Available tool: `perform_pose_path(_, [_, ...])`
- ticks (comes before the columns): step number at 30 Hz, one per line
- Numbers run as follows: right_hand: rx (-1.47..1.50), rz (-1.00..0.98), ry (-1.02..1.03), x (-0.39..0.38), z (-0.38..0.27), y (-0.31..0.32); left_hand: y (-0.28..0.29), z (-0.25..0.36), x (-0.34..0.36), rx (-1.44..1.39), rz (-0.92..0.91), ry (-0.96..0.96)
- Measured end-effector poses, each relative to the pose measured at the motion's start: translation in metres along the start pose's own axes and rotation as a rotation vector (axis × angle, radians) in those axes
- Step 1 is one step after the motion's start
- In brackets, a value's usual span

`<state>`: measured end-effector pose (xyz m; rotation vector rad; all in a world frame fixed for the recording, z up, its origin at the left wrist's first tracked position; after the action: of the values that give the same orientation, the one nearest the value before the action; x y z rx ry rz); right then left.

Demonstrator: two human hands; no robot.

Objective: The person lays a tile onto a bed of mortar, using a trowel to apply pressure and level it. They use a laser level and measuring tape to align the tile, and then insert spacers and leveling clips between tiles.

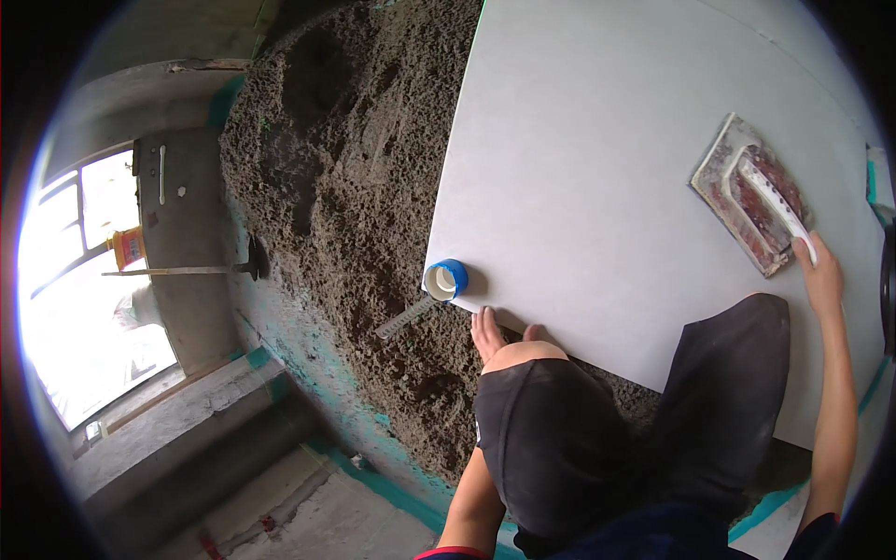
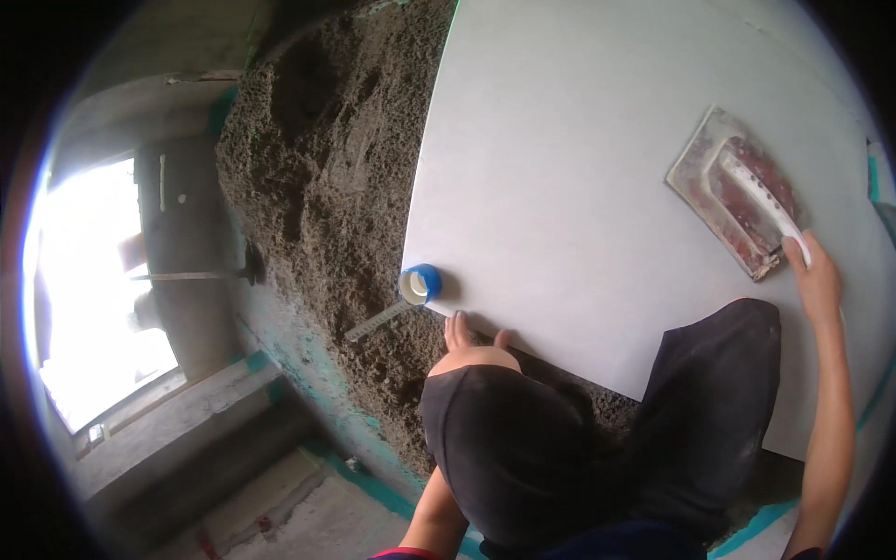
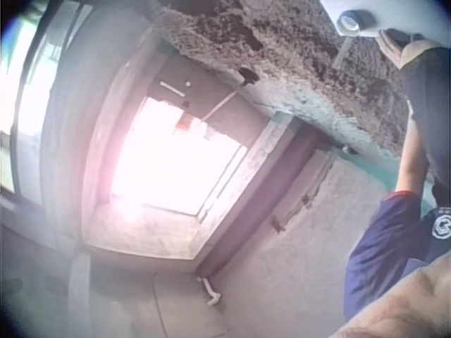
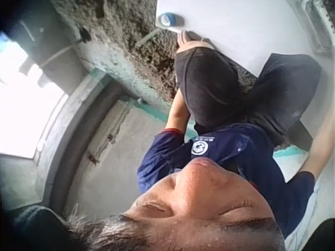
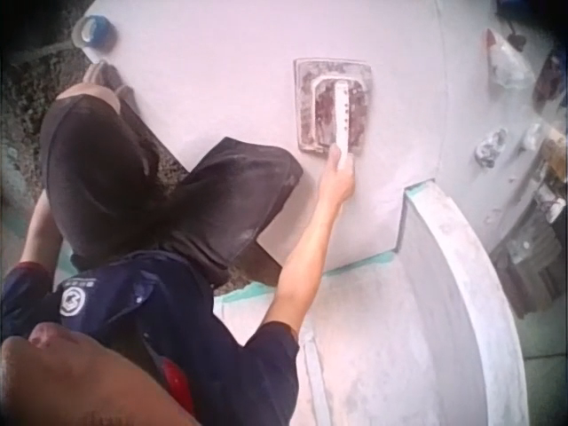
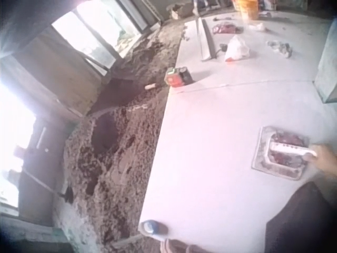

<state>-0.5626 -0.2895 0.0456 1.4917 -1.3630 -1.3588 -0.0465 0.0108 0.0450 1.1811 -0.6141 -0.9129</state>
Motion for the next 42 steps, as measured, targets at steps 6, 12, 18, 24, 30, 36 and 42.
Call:
perform_pose_path(6, [0.105, -0.213, 0.143, 0.008, -0.074, 0.017, 0.009, 0.025, 0.016, 0.116, -0.328, 0.029])
perform_pose_path(12, [-0.002, -0.28, 0.333, 0.011, -0.15, 0.013, 0.007, 0.025, 0.02, 0.121, -0.412, 0.026])
perform_pose_path(18, [-0.008, -0.287, 0.375, -0.009, -0.205, -0.007, 0.007, 0.017, 0.029, 0.123, -0.417, -0.015])
perform_pose_path(24, [0.004, -0.354, 0.325, -0.02, -0.226, -0.017, 0.017, 0.019, 0.017, 0.09, -0.402, -0.062])
perform_pose_path(30, [0.076, -0.566, 0.307, -0.021, -0.232, -0.022, 0.004, -0.002, 0.005, 0.172, -0.435, 0.005])
perform_pose_path(36, [0.217, -0.76, -0.036, -0.044, -0.241, -0.051, 0.0, -0.013, 0.014, 0.228, -0.417, 0.015])
perform_pose_path(42, [0.182, -0.355, 0.215, -0.109, -0.304, 0.005, 0.012, -0.012, 0.011, 0.07, -0.268, -0.05])
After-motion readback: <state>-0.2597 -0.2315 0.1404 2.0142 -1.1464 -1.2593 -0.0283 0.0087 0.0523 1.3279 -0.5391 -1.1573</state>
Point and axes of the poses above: each hand's wrist, its own x-axis towards the middle knuckle, its own y-axis out of the back of the hand, z = x × y, the point moved 6 cm from there along x, towards the middle knuckle, and after that the axes turned 10 degrees about -y, right-handed, at the moved point
